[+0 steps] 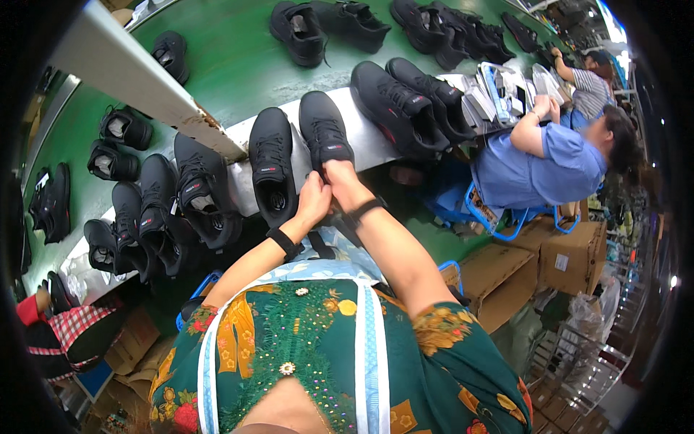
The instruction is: Lacing black sneakers and arranging them on an assembly line bench in a shoe factory.
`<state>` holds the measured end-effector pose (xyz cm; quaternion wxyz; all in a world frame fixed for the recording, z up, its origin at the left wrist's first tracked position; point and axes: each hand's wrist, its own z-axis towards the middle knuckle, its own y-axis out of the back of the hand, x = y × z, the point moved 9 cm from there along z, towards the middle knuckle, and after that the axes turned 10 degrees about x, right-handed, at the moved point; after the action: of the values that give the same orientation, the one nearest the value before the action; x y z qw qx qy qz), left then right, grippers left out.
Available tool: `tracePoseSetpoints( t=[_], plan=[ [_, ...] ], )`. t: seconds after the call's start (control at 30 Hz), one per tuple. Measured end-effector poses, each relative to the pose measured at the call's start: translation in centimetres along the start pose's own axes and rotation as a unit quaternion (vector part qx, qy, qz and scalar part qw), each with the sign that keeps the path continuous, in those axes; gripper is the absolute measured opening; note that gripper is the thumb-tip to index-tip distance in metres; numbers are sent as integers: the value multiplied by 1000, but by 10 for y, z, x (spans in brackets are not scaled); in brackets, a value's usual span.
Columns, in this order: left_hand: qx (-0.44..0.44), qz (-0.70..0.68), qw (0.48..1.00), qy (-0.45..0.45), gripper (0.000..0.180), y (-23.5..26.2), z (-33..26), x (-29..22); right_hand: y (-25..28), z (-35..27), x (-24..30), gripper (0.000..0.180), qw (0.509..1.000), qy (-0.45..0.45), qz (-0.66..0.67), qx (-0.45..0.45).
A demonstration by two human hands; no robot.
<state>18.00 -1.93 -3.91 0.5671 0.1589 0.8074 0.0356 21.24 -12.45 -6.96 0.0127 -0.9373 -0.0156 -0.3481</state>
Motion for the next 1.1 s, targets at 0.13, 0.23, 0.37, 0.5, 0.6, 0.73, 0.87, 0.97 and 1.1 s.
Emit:
tracePoseSetpoints(
  t=[0.13, 0.23, 0.37, 0.5, 0.6, 0.73, 0.87, 0.97, 1.1],
  plan=[
    [11, 32, 999, -11, 19, 0, -7, -14, -24, -23, 9, 54, 964, 115, -98, 220],
    [21, 51, 998, 1, 24, 7, -9, -24, -30, -20, 14, 53, 953, 79, -153, 248],
    [72, -155, 982, 86, 30, 1, -1, -5, -47, -1, 16, 29, 891, -80, -360, 264],
    [16, -65, 994, 81, 32, 1, 9, 5, -44, -24, 45, 45, 874, 31, -469, 122],
    [-21, 31, 999, 30, 24, 8, 6, -15, -22, -72, 66, 44, 880, 202, -397, 164],
    [-49, 64, 985, -154, 4, 48, -48, -82, 54, -73, 93, 72, 901, 222, -332, 167],
    [-334, 277, 898, -72, 29, 133, -126, -85, 29, -21, 73, 97, 871, 173, -383, 253],
    [-165, 151, 964, 142, 46, 113, -96, -3, 10, -8, 56, 88, 844, 201, -459, 193],
    [-218, 163, 947, 172, 39, 72, -79, 16, 0, -20, 62, 83, 803, 209, -522, 198]
  ],
)
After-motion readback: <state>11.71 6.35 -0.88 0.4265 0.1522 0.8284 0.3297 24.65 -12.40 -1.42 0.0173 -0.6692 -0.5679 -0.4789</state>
